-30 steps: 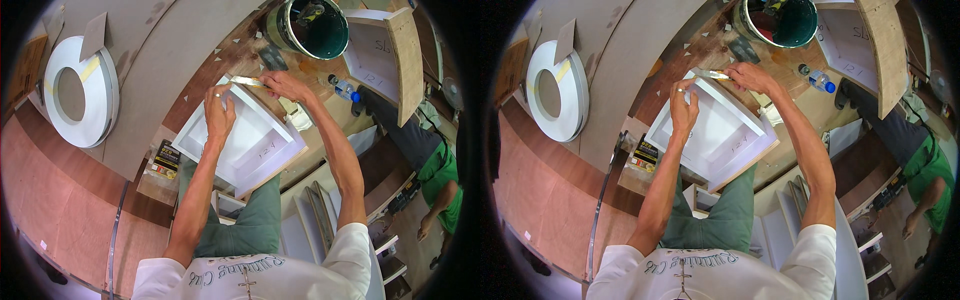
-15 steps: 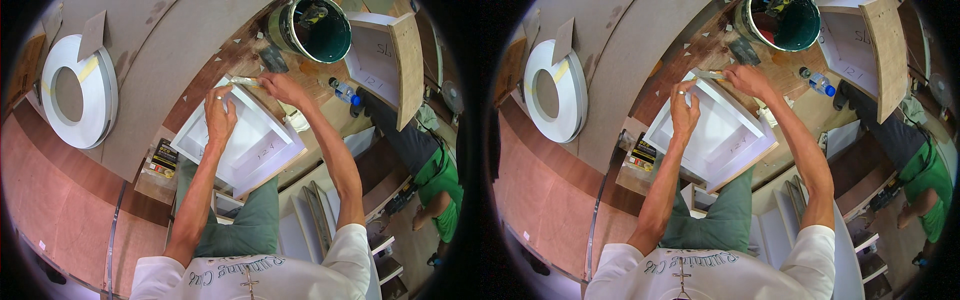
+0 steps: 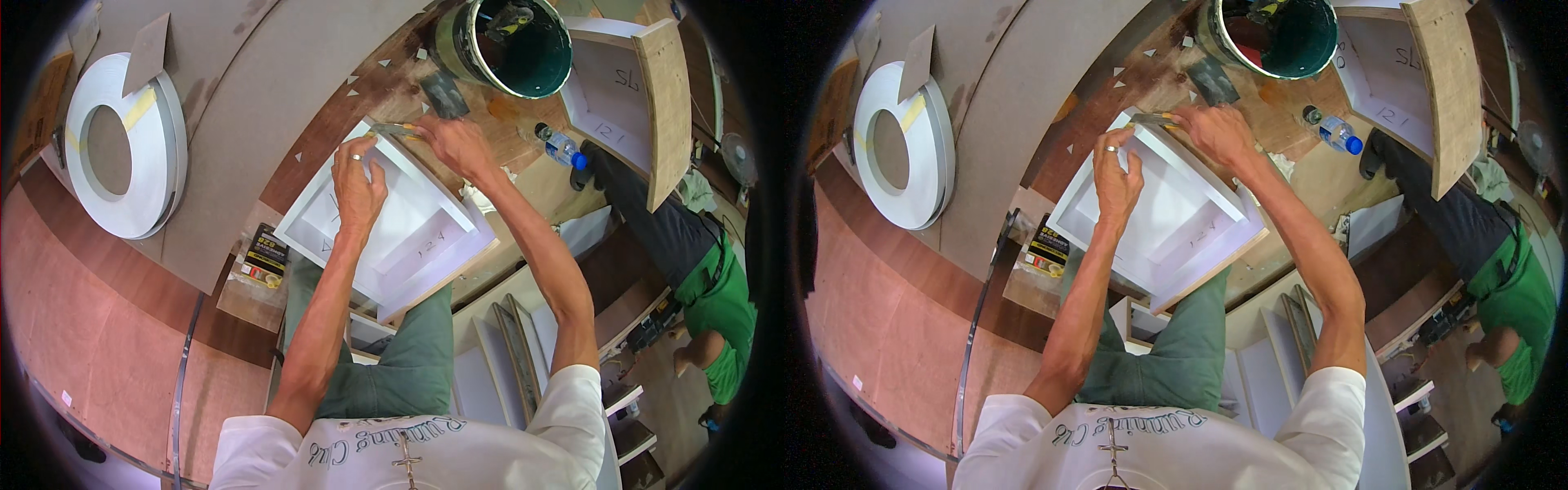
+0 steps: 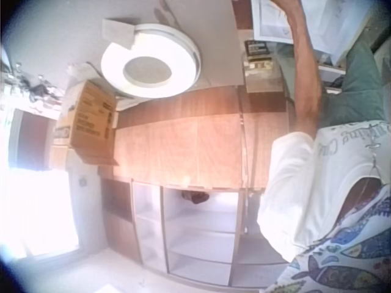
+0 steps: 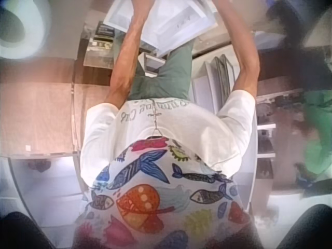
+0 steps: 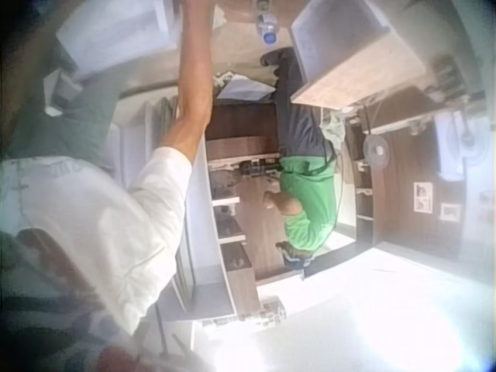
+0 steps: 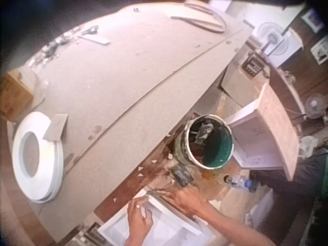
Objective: The person assembles a white drawer by using a utility knife to trim edges, tapping components with a mallet, and using a metal file to smooth internal edges. They then use a cloth to wipe down the interior and exterior surfaces of the drawer.
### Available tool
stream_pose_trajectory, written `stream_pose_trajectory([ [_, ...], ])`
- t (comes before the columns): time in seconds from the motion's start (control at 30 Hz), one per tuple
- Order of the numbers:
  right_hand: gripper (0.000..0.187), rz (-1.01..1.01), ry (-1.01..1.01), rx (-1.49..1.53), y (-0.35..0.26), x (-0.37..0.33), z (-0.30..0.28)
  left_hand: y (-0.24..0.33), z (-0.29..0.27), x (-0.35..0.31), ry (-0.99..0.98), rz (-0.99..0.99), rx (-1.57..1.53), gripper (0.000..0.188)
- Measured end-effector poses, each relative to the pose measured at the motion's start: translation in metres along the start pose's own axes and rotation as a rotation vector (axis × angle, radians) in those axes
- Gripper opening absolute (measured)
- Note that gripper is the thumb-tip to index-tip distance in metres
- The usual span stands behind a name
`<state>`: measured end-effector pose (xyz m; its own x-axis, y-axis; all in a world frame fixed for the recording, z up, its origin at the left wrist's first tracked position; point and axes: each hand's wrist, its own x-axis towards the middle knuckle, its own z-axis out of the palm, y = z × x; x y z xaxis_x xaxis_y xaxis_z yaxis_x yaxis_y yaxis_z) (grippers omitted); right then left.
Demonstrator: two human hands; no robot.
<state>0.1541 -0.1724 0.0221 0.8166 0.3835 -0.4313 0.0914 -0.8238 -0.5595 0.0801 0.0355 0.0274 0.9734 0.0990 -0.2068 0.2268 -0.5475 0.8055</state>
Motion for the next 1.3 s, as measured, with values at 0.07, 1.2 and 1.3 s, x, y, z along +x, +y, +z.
stream_pose_trajectory([
  [0.07,0.033,0.016,-0.004,-0.049,-0.007,-0.001,-0.004,-0.002,0.0,-0.001,-0.002,-0.02,0.009,0.039],
  [1.2,0.03,0.12,0.16,-0.097,-0.023,-0.025,0.025,-0.003,-0.001,-0.007,0.006,0.023,0.007,0.041],
  [1.3,0.029,0.218,0.103,0.088,-0.016,-0.025,0.025,0.0,0.002,-0.008,0.004,0.011,0.005,0.042],
])
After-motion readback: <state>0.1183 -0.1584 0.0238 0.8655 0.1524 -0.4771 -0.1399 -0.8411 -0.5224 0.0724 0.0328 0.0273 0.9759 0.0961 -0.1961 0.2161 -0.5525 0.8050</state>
